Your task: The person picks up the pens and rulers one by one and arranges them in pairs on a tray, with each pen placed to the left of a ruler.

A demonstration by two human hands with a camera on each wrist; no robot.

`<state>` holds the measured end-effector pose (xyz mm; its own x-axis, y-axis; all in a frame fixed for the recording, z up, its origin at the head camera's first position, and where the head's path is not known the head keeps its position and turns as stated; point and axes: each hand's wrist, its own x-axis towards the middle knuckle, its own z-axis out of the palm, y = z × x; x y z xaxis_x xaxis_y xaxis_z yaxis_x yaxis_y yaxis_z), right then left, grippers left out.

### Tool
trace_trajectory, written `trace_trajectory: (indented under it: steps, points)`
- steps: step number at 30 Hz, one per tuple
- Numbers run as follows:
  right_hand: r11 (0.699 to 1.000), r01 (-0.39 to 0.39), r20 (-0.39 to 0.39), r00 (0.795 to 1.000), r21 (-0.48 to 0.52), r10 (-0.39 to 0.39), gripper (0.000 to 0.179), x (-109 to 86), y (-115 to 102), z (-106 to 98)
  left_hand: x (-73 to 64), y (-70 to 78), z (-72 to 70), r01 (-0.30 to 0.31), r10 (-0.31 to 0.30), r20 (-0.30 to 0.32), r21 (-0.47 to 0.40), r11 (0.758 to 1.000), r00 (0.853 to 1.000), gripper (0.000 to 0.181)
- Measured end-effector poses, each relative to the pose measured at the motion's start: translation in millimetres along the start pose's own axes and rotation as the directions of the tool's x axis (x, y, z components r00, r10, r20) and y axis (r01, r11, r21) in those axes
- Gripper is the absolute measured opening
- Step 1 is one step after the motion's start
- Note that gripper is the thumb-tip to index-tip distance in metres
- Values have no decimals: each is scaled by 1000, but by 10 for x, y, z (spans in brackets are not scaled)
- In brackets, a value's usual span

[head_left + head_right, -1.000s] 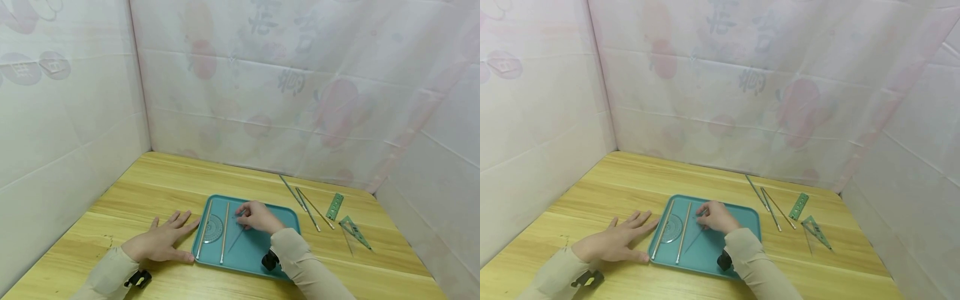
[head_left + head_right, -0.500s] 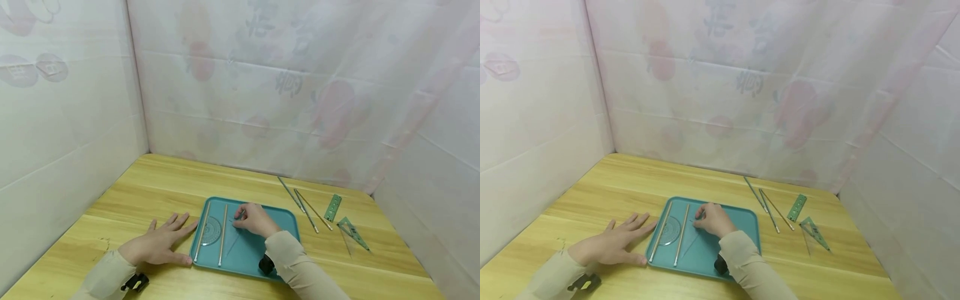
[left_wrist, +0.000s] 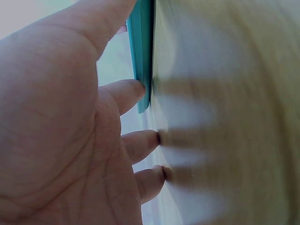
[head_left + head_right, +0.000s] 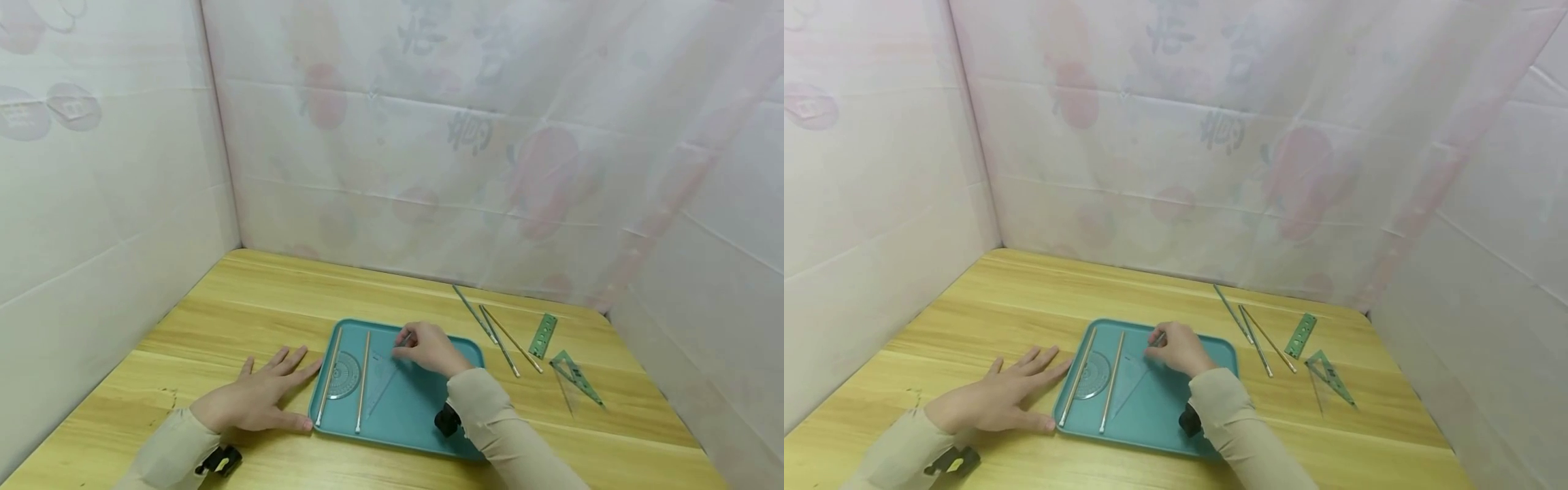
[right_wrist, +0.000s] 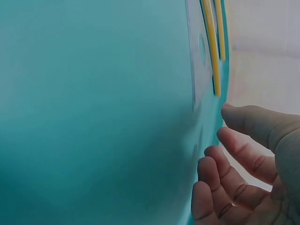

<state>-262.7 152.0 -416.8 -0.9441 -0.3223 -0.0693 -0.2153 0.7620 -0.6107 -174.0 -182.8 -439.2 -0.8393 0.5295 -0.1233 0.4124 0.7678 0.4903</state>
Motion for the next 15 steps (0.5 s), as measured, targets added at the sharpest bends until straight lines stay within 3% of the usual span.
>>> trace_trajectory:
  steps: [15]
  points:
    - [995,-66,-87,994,-70,60,13,4,399,-452,8,9,-19,4,-4,15,-7,1000,1000,104]
